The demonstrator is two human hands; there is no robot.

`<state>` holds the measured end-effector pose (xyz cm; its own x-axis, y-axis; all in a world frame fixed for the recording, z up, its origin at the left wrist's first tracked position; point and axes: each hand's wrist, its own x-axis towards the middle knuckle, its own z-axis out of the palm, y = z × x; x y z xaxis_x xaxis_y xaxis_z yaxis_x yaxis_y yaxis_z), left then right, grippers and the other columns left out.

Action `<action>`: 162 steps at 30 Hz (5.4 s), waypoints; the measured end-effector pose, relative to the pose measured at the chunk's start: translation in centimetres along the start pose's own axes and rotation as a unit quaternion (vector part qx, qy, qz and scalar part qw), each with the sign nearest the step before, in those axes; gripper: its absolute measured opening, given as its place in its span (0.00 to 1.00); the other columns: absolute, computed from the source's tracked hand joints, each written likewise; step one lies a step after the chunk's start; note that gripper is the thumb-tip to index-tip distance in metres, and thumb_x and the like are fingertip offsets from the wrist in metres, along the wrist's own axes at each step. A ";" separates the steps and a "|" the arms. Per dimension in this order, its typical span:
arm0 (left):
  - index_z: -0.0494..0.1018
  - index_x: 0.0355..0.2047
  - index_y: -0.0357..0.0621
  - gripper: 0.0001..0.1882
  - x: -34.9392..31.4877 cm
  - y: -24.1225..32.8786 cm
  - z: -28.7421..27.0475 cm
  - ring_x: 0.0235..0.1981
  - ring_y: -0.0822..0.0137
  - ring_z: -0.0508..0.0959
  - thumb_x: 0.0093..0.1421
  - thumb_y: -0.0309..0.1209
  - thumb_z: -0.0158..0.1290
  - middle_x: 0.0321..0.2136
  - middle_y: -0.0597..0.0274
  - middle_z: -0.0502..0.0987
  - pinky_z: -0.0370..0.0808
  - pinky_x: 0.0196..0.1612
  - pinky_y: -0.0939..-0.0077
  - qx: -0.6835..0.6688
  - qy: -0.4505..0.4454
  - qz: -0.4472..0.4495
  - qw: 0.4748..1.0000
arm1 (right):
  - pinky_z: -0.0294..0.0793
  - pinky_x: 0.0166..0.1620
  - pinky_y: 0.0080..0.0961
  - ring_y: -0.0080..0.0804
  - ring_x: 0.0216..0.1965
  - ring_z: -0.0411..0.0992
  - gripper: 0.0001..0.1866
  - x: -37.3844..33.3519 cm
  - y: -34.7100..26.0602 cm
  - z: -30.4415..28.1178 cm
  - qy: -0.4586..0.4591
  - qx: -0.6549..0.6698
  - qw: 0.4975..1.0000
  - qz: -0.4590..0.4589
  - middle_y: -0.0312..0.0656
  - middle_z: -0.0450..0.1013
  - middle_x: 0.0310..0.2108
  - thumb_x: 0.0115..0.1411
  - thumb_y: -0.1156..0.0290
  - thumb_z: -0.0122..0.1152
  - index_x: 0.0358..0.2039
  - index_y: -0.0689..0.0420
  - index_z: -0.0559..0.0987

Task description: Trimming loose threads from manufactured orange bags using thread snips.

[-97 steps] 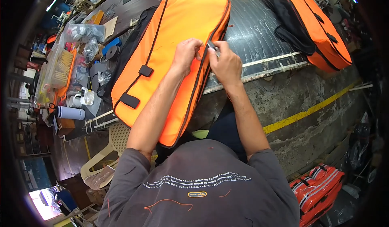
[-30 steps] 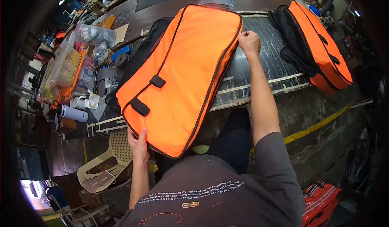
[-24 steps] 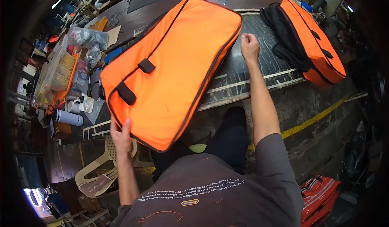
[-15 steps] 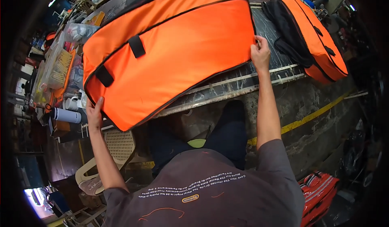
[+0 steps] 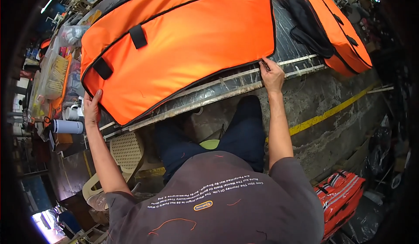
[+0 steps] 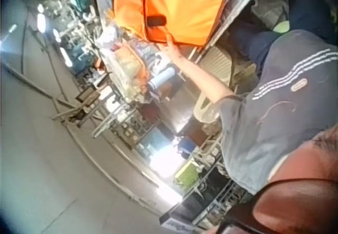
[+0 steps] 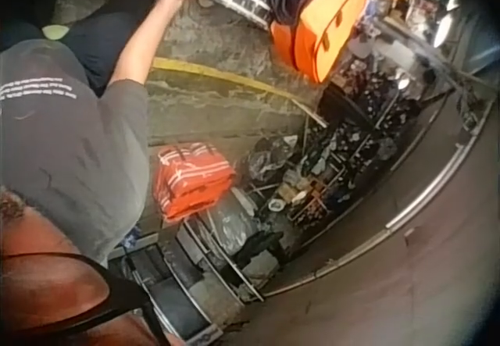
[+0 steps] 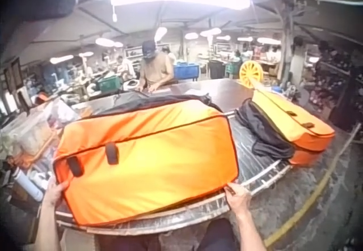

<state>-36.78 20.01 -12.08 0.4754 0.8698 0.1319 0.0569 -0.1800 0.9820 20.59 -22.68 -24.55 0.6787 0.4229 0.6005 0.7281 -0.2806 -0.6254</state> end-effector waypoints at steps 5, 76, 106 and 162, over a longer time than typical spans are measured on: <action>0.71 0.70 0.38 0.30 0.2 0.0 -0.5 0.62 0.65 0.81 0.72 0.29 0.66 0.64 0.59 0.81 0.74 0.68 0.66 -0.017 -0.016 -0.029 0.999 | 0.85 0.44 0.34 0.43 0.39 0.87 0.07 -1.7 -2.6 -1.6 -0.158 0.083 0.984 0.005 0.48 0.86 0.37 0.65 0.73 0.75 0.42 0.59 0.87; 0.85 0.41 0.47 0.19 11.7 12.2 26.6 0.42 0.49 0.88 0.70 0.50 0.62 0.32 0.49 0.88 0.82 0.47 0.50 0.660 -0.076 0.216 0.716 | 0.56 0.28 0.27 0.18 0.26 0.54 0.28 -7.7 -6.7 -2.4 0.093 0.198 0.965 0.144 0.26 0.56 0.22 0.72 0.67 0.74 0.23 0.54 0.64; 0.81 0.54 0.47 0.24 -6.2 18.8 25.0 0.34 0.59 0.79 0.59 0.38 0.71 0.34 0.61 0.82 0.70 0.42 0.61 0.493 -0.141 0.492 0.704 | 0.84 0.41 0.30 0.35 0.36 0.86 0.10 5.4 -27.2 -1.1 -0.092 0.232 0.967 -0.054 0.49 0.86 0.40 0.70 0.72 0.72 0.49 0.61 0.86; 0.71 0.31 0.47 0.18 -9.6 15.7 23.9 0.31 0.84 0.66 0.83 0.37 0.52 0.29 0.80 0.70 0.65 0.36 0.84 -0.251 0.176 0.178 0.935 | 0.78 0.31 0.21 0.20 0.33 0.78 0.28 29.4 -24.0 -8.0 -0.368 -0.036 0.927 -0.059 0.33 0.84 0.48 0.72 0.42 0.67 0.57 0.52 0.84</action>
<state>-19.47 -2.13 -1.12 0.0618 0.9090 0.4121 -0.5116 -0.3256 0.7951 23.84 -10.45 12.05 0.3641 0.9201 0.1443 0.8155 -0.2401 -0.5266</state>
